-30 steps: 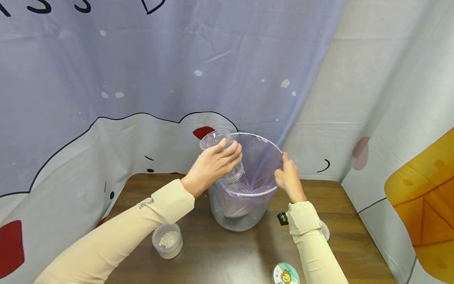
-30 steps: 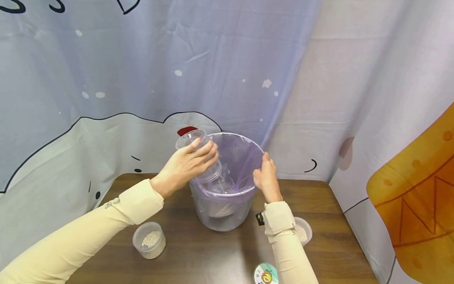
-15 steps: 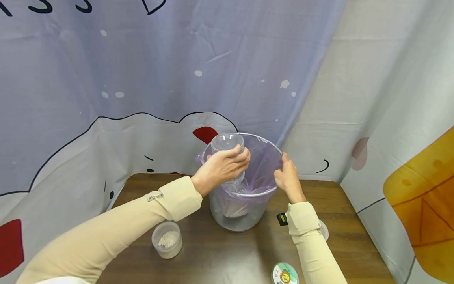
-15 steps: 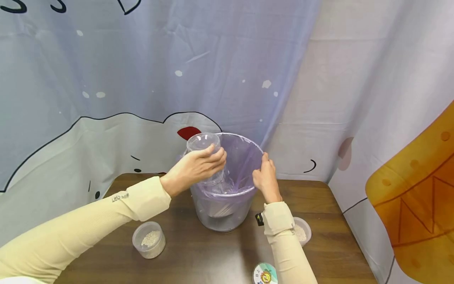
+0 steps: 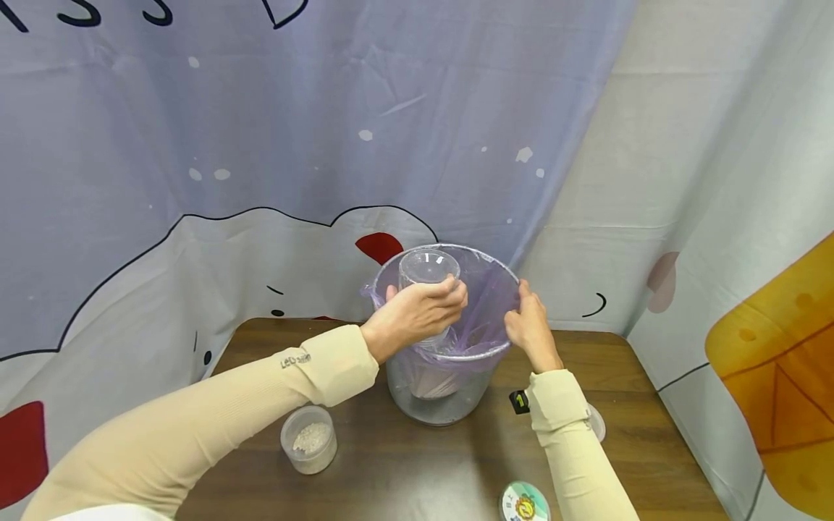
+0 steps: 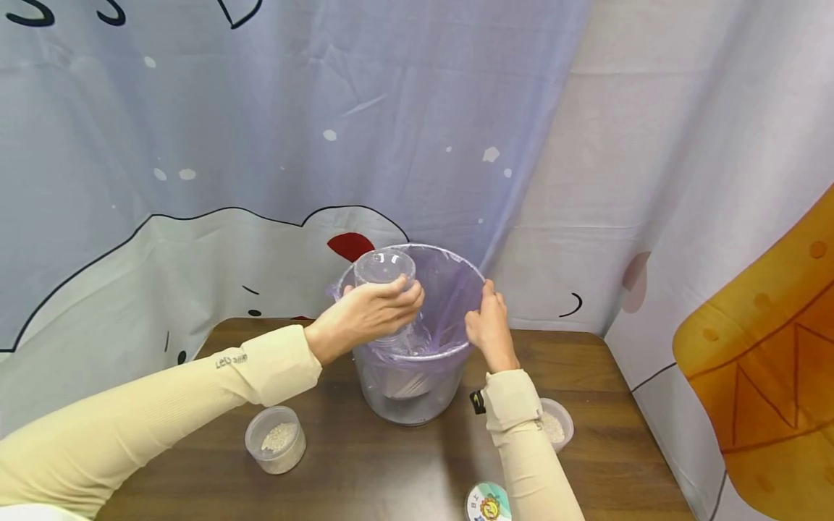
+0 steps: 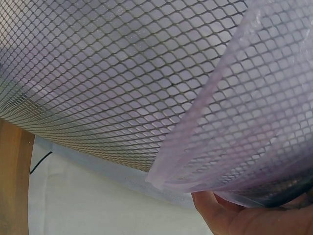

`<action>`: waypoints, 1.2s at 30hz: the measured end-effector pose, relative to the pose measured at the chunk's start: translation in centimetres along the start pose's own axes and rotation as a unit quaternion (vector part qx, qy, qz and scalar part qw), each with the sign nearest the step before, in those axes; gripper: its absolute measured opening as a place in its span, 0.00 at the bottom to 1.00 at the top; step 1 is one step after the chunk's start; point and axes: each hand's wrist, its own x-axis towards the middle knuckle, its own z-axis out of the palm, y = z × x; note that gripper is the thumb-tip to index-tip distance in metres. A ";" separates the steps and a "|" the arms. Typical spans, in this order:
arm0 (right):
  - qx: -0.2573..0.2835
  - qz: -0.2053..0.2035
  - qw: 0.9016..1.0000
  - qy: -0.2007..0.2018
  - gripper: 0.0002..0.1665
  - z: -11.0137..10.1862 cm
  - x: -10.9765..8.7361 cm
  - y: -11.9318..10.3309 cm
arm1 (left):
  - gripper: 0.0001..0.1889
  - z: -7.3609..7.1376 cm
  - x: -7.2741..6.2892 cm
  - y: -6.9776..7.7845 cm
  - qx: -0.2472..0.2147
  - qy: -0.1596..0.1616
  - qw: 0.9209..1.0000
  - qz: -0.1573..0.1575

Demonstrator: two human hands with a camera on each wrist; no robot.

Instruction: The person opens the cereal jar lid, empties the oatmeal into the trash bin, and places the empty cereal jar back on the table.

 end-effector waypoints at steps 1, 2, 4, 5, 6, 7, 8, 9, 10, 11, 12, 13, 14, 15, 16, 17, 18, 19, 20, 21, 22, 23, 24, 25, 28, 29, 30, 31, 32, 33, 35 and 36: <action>0.000 -0.002 1.000 0.000 0.41 0.0 0.0 0.0 | 0.46 0.0 0.0 0.0 0.000 0.001 1.000 0.001; 0.001 -0.002 1.000 0.000 0.41 0.0 0.0 0.0 | 0.47 0.0 0.0 0.0 -0.002 0.000 1.000 0.000; 0.003 -0.003 1.000 0.001 0.41 0.1 0.0 0.0 | 0.47 -0.1 0.0 0.0 -0.002 0.000 1.000 0.000; 0.004 -0.003 1.000 0.001 0.41 0.1 0.0 0.0 | 0.46 -0.1 -0.1 0.0 -0.003 0.000 1.000 0.000; 0.004 -0.003 1.000 0.001 0.41 0.1 0.0 0.0 | 0.46 -0.1 -0.1 0.0 -0.003 0.000 1.000 0.000; 0.003 -0.002 1.000 0.001 0.41 0.1 0.0 0.0 | 0.46 -0.1 -0.1 0.0 -0.004 0.000 1.000 0.000; 0.004 0.000 1.000 0.000 0.41 0.0 0.0 0.0 | 0.46 -0.1 -0.1 0.0 -0.005 0.001 1.000 0.000; 0.003 0.000 1.000 0.001 0.41 0.0 0.0 0.0 | 0.45 -0.1 -0.1 0.0 -0.005 0.001 1.000 0.000; 0.003 0.000 1.000 0.000 0.41 0.0 0.0 0.0 | 0.45 -0.1 -0.1 0.1 -0.006 0.000 1.000 0.000; 0.003 0.001 1.000 0.000 0.41 0.0 0.0 0.0 | 0.45 -0.1 -0.2 0.1 -0.007 -0.001 1.000 0.000; 0.003 0.002 1.000 -0.001 0.41 0.0 0.0 0.0 | 0.45 -0.1 -0.2 0.1 -0.007 -0.004 1.000 0.000; 0.004 0.003 1.000 -0.003 0.41 0.0 0.0 0.0 | 0.45 -0.1 -0.3 0.1 -0.008 -0.006 1.000 0.000; 0.004 0.004 1.000 -0.004 0.41 0.0 0.0 0.0 | 0.44 -0.1 -0.4 0.1 -0.008 -0.007 1.000 -0.001; 0.003 0.004 1.000 -0.003 0.41 0.0 0.0 0.0 | 0.45 -0.1 -0.5 0.1 -0.009 -0.008 1.000 -0.004; 0.003 0.004 1.000 -0.003 0.41 0.0 0.0 0.0 | 0.45 -0.1 -0.6 0.0 -0.010 -0.011 1.000 -0.005; 0.003 0.003 1.000 -0.002 0.41 0.0 0.0 0.0 | 0.45 -0.1 -0.7 -0.1 -0.011 -0.012 1.000 -0.007; 0.002 0.003 1.000 -0.001 0.42 0.0 0.0 0.0 | 0.45 -0.1 -0.7 -0.1 -0.014 -0.013 1.000 -0.010; 0.000 0.001 1.000 0.001 0.42 0.0 0.0 0.0 | 0.46 -0.1 -0.8 -0.2 -0.018 -0.012 1.000 -0.013; -0.001 0.000 1.000 0.002 0.42 0.1 0.0 0.0 | 0.46 -0.1 -0.8 -0.2 -0.023 -0.011 1.000 -0.017; -0.002 -0.002 1.000 0.003 0.42 0.1 0.0 0.0 | 0.46 -0.1 -0.8 -0.2 -0.029 -0.010 0.999 -0.020; -0.002 -0.003 1.000 0.004 0.42 0.1 0.0 0.0 | 0.47 -0.1 -0.8 -0.3 -0.035 -0.007 0.999 -0.025; -0.003 -0.004 1.000 0.004 0.42 0.1 0.0 0.0 | 0.46 -0.1 -0.8 -0.3 -0.043 -0.002 0.999 -0.030; -0.004 -0.005 1.000 0.006 0.42 0.1 0.0 0.0 | 0.43 -0.2 -0.8 -0.4 -0.052 0.003 0.998 -0.037; -0.004 -0.006 1.000 0.006 0.42 0.1 0.0 0.1 | 0.40 -0.2 -0.8 -0.4 -0.059 0.009 0.997 -0.044; -0.005 -0.006 1.000 0.008 0.42 0.0 -0.1 0.1 | 0.27 -0.2 -0.7 -0.7 -0.086 0.021 0.994 -0.067; -0.005 -0.006 1.000 0.009 0.42 0.0 -0.1 0.1 | 0.23 -0.3 -0.6 -0.7 -0.098 0.023 0.992 -0.076; -0.005 -0.005 1.000 0.009 0.42 0.0 -0.1 0.1 | 0.20 -0.3 -0.6 -0.8 -0.108 0.025 0.990 -0.086; -0.005 -0.004 1.000 0.009 0.42 0.0 -0.1 0.1 | 0.19 -0.4 -0.5 -0.9 -0.119 0.027 0.988 -0.096; -0.005 -0.004 1.000 0.008 0.42 0.0 -0.1 0.1 | 0.19 -0.5 -0.5 -1.0 -0.131 0.028 0.985 -0.106; -0.006 -0.005 1.000 0.008 0.42 0.0 -0.1 0.1 | 0.19 -0.6 -0.5 -1.1 -0.144 0.032 0.982 -0.117; -0.006 -0.006 1.000 0.007 0.42 0.0 0.0 0.1 | 0.18 -0.7 -0.4 -1.3 -0.167 0.042 0.974 -0.145; -0.007 -0.006 1.000 0.007 0.42 0.0 0.0 0.1 | 0.18 -0.8 -0.3 -1.4 -0.175 0.047 0.971 -0.158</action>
